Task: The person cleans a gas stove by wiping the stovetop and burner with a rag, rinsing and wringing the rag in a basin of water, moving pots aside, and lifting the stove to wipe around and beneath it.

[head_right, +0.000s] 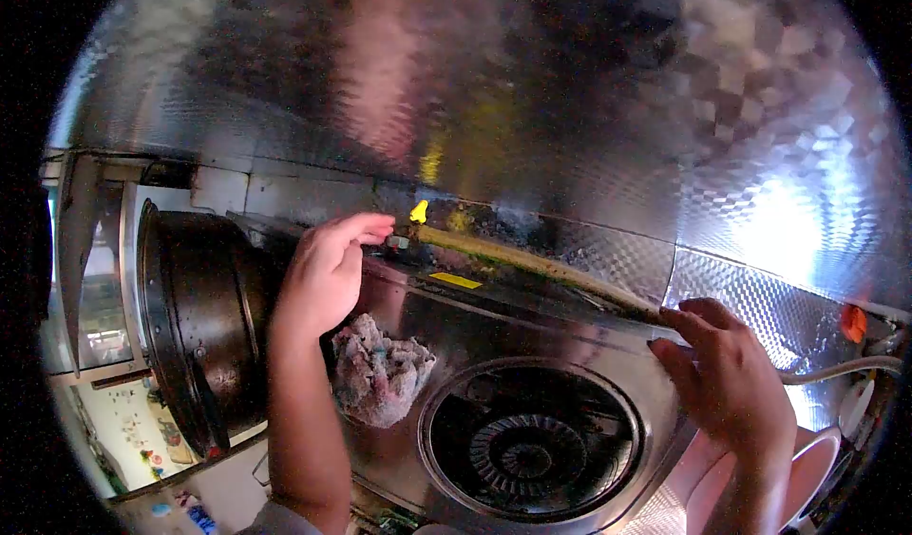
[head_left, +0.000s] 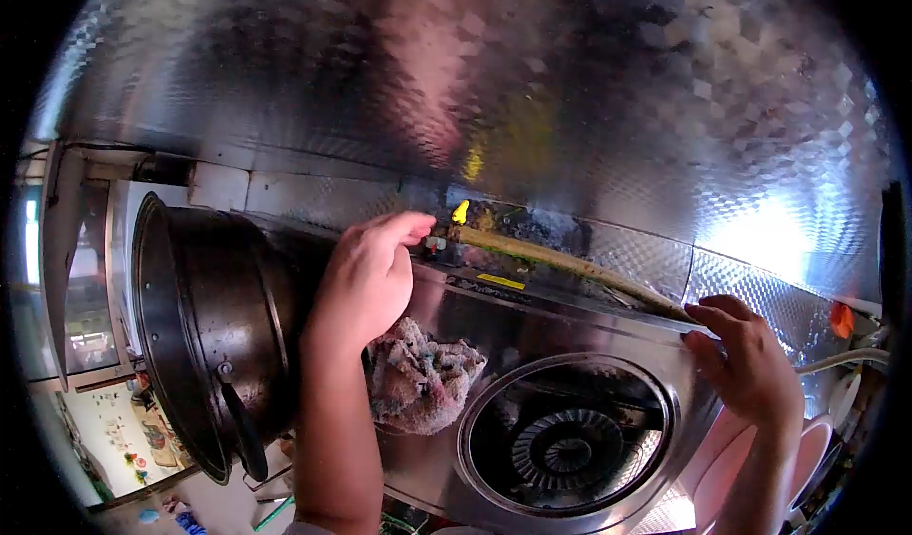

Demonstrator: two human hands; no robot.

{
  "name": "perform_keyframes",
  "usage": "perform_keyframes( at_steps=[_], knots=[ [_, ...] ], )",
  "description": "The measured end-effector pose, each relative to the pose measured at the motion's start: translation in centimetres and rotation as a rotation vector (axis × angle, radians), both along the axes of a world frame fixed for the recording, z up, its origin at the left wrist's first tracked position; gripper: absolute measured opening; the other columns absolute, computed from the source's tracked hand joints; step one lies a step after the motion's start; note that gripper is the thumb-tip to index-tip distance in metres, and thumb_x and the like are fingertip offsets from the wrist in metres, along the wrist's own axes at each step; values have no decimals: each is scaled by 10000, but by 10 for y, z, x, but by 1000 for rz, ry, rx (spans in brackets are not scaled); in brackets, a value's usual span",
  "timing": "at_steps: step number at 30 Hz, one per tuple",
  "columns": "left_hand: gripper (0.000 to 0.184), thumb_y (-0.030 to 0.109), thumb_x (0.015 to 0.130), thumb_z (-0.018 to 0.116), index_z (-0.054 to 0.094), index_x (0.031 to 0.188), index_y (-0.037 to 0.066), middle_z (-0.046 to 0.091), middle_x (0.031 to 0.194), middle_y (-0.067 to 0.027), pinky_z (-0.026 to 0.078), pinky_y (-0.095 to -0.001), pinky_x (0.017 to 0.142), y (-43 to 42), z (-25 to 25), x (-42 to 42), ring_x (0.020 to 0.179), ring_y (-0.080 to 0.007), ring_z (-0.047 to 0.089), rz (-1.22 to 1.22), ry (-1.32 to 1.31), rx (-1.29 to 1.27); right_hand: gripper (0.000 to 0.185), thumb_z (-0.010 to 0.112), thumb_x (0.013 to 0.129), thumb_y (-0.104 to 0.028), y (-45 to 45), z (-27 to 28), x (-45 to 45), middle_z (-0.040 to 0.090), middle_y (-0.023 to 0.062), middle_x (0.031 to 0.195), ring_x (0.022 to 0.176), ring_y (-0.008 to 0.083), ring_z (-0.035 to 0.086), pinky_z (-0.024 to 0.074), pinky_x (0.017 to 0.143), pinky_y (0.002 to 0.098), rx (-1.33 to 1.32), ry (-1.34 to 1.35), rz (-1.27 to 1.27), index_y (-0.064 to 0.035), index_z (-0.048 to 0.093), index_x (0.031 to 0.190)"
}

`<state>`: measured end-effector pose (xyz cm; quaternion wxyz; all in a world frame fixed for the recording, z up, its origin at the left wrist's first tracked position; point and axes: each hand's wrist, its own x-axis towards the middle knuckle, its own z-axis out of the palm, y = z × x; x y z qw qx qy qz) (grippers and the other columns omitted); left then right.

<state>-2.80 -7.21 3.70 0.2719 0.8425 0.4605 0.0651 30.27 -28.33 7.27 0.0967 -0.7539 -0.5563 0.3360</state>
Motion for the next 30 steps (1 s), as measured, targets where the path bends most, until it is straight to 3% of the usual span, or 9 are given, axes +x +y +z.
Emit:
perform_keyframes(
  at_steps=[7, 13, 14, 18, 27, 30],
  knots=[
    [286, -51, 908, 483, 716, 1074, -49, 704, 1084, -202, 522, -405, 951, -1, -11, 6, 1022, -363, 687, 10, -3, 18, 373, 543, 1043, -283, 8, 2, 12, 693, 251, 1166, 1065, 439, 668, 528, 931, 469, -181, 80, -67, 38, 718, 1116],
    [332, 102, 930, 561, 718, 1197, -18, 626, 1295, -193, 440, -426, 1064, -19, 1, 14, 1207, -368, 601, -39, 165, 159, 389, 556, 1039, -293, -4, 5, 12, 687, 255, 1211, 1105, 432, 668, 521, 963, 461, -155, 47, -108, 42, 710, 1164],
    [393, 184, 928, 580, 712, 1255, 10, 580, 1378, -182, 369, -437, 1129, -22, 7, 17, 1276, -369, 547, -38, 217, 100, 393, 560, 1037, -295, -7, 6, 12, 685, 255, 1219, 1112, 430, 667, 520, 968, 461, -150, 31, -96, 41, 707, 1177],
    [427, 241, 947, 547, 705, 1279, 24, 570, 1392, -197, 334, -460, 1151, -31, 13, 21, 1306, -368, 519, -93, 295, 177, 423, 507, 1072, -337, -12, 16, 11, 668, 216, 1305, 1182, 409, 647, 520, 1012, 475, -188, -9, -44, -8, 703, 1251],
    [483, 338, 962, 517, 699, 1312, 60, 546, 1436, -235, 273, -516, 1184, -32, 11, 32, 1425, -351, 414, -122, 379, 66, 381, 648, 988, -237, -24, 35, 1, 665, 257, 1272, 1159, 435, 656, 507, 1002, 459, -85, 4, -112, 37, 669, 1252],
    [451, 246, 939, 546, 687, 1323, 53, 566, 1401, -224, 326, -505, 1158, -34, 9, 26, 1364, -357, 482, -142, 382, 164, 389, 659, 976, -227, -30, 37, -3, 653, 251, 1304, 1176, 430, 649, 501, 1013, 456, -69, -39, -111, 22, 661, 1274]
  ],
)
